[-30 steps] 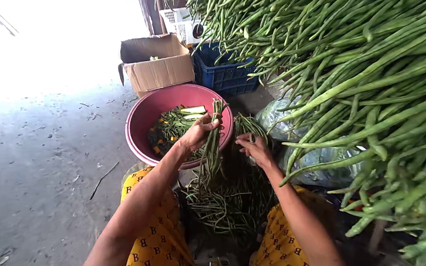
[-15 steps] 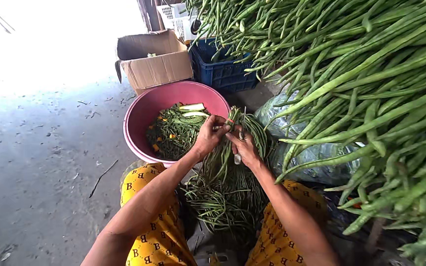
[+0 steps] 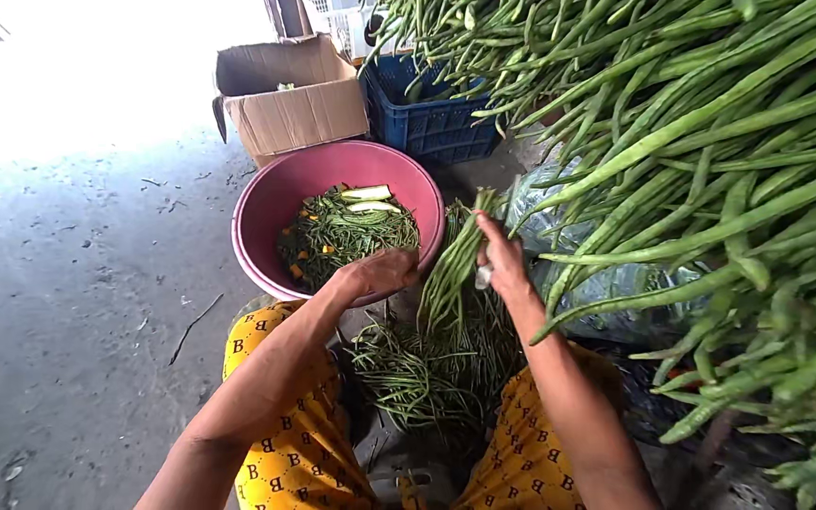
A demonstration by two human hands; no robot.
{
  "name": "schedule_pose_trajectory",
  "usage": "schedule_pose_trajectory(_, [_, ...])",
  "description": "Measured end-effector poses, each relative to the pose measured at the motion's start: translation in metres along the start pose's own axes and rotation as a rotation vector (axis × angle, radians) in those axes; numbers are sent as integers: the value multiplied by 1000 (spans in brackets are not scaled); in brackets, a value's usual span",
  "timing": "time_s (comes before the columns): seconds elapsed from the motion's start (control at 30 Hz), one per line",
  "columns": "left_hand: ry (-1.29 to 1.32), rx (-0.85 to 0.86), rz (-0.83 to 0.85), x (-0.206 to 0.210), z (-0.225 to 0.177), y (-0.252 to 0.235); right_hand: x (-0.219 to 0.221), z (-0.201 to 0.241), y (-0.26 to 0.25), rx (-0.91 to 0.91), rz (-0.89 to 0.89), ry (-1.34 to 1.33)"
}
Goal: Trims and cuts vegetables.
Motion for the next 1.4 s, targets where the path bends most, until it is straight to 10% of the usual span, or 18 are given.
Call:
schedule_pose_trajectory(0.1, [40, -52, 271, 17, -4, 1, -25, 1, -5, -1, -69, -87])
schedule_pose_trajectory(0.3, [577, 88, -268, 11, -11, -16, -3, -4, -4, -16, 73, -249])
schedule_pose_trajectory(0.8, [1100, 149, -438, -2, 14, -16, 27, -15, 0, -1, 278, -24])
schedule_pose_trajectory(1.4, [700, 99, -366, 13, -2, -8, 27, -14, 0, -65, 115, -213])
Point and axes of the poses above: each hand's wrist, its own y-axis away from the middle knuckle, its own x-axis out of the palm, z = x × y, the point moved 5 cm from there along -y, towards the middle knuckle, and after that the axes turned 6 degrees about z, right-handed, at the moved point
